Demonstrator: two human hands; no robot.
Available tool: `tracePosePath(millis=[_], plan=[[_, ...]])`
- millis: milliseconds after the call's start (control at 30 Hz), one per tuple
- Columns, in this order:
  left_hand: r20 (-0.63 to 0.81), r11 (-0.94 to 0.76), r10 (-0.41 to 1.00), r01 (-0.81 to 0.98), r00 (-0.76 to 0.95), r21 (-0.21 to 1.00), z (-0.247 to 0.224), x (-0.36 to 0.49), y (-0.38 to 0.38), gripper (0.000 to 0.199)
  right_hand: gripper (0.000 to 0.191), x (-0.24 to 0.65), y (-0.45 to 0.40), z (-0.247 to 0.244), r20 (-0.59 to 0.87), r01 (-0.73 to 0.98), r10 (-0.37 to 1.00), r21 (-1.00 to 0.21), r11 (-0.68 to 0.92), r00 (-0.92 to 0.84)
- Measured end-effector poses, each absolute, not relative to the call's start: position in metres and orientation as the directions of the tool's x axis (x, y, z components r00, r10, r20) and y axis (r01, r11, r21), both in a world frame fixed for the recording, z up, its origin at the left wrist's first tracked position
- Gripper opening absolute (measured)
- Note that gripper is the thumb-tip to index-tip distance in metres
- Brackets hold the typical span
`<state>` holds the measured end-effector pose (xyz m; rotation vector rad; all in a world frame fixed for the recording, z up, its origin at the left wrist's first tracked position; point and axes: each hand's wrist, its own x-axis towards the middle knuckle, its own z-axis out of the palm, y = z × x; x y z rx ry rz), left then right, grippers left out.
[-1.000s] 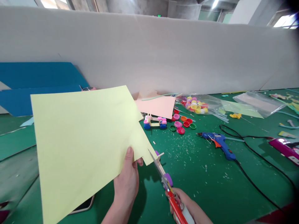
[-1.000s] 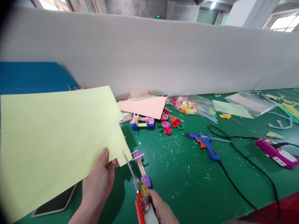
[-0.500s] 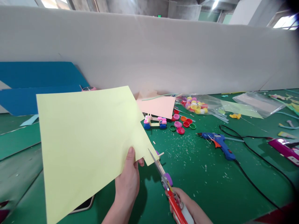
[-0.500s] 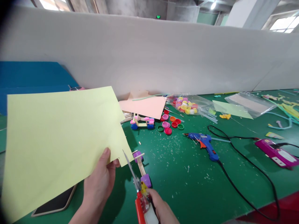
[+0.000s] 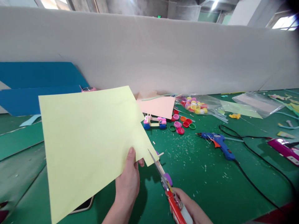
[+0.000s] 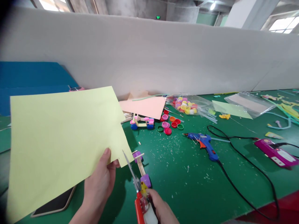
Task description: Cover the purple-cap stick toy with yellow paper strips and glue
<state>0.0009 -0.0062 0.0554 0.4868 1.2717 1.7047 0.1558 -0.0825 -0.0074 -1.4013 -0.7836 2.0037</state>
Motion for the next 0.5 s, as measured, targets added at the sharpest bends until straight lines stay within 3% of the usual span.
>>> tracePosePath(millis=[233, 500], plan=[[-0.213, -0.022, 0.831, -0.412, -0.515, 0.911, 0.060, 0.003, -0.005, 0.011, 0.055, 0.161, -0.088, -0.024, -0.514, -0.079, 0.777, -0.814, -0.575, -0.363], [-0.187, -0.013, 0.831, -0.355, -0.524, 0.935, 0.060, 0.002, -0.006, 0.009, 0.055, 0.162, -0.089, -0.004, -0.429, 0.004, 0.820, -0.887, -0.462, -0.379]])
